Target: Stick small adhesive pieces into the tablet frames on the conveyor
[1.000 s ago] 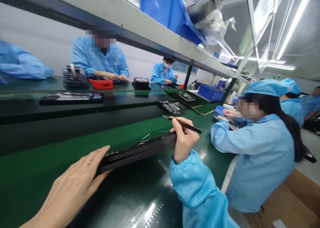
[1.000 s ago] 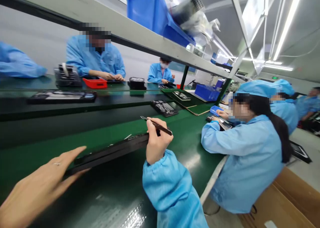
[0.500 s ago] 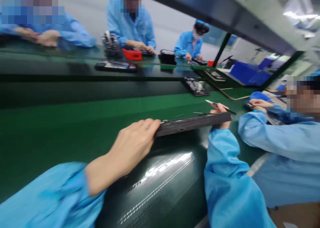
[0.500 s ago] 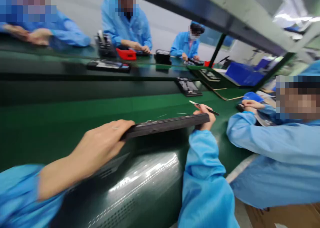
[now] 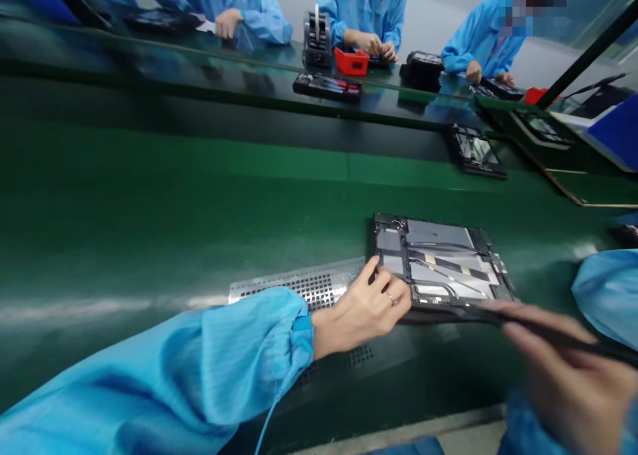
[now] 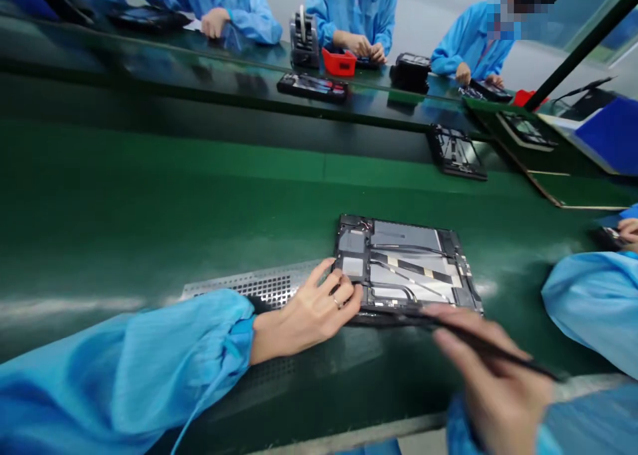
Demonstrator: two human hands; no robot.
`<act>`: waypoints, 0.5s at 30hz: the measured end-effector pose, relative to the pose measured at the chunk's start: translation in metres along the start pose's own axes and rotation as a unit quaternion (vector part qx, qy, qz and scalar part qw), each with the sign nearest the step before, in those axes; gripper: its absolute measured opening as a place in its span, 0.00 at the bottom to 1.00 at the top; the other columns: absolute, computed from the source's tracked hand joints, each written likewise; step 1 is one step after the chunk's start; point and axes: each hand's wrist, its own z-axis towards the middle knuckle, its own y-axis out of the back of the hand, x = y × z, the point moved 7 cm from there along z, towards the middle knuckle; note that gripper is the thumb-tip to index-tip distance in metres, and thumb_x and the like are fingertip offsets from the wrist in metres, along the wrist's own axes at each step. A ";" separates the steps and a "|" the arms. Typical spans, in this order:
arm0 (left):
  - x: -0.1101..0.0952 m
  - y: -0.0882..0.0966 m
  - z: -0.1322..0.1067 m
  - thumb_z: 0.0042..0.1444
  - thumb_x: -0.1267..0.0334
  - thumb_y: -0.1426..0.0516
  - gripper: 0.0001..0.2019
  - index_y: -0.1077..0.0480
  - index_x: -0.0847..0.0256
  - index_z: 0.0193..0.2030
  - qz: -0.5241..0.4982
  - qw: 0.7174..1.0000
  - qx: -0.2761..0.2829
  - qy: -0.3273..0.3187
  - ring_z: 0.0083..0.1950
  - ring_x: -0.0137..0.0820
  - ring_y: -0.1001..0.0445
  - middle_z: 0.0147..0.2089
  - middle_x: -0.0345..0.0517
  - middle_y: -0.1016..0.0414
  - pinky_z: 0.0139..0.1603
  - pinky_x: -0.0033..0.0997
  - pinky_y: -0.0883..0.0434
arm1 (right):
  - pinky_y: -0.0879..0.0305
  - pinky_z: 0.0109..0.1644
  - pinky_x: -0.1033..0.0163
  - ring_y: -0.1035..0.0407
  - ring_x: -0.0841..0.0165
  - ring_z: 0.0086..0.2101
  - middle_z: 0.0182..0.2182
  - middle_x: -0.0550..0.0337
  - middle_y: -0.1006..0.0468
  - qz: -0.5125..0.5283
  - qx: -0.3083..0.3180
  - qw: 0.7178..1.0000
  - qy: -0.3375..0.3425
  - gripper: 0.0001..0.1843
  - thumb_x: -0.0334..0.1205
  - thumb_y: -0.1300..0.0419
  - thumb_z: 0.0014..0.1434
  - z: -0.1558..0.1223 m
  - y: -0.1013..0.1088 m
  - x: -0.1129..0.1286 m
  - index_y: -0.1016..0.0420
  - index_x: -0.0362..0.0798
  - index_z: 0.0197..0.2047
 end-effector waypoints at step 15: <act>-0.009 -0.011 -0.008 0.59 0.74 0.55 0.12 0.34 0.68 0.44 0.032 0.998 -0.045 0.001 0.43 0.40 0.28 0.41 0.52 0.29 0.53 0.53 0.34 | 0.37 0.40 0.73 0.29 0.71 0.33 0.28 0.66 0.21 0.062 0.157 0.953 -0.252 0.03 0.41 0.35 0.48 -0.073 -0.092 -0.048 0.21 0.53 0.27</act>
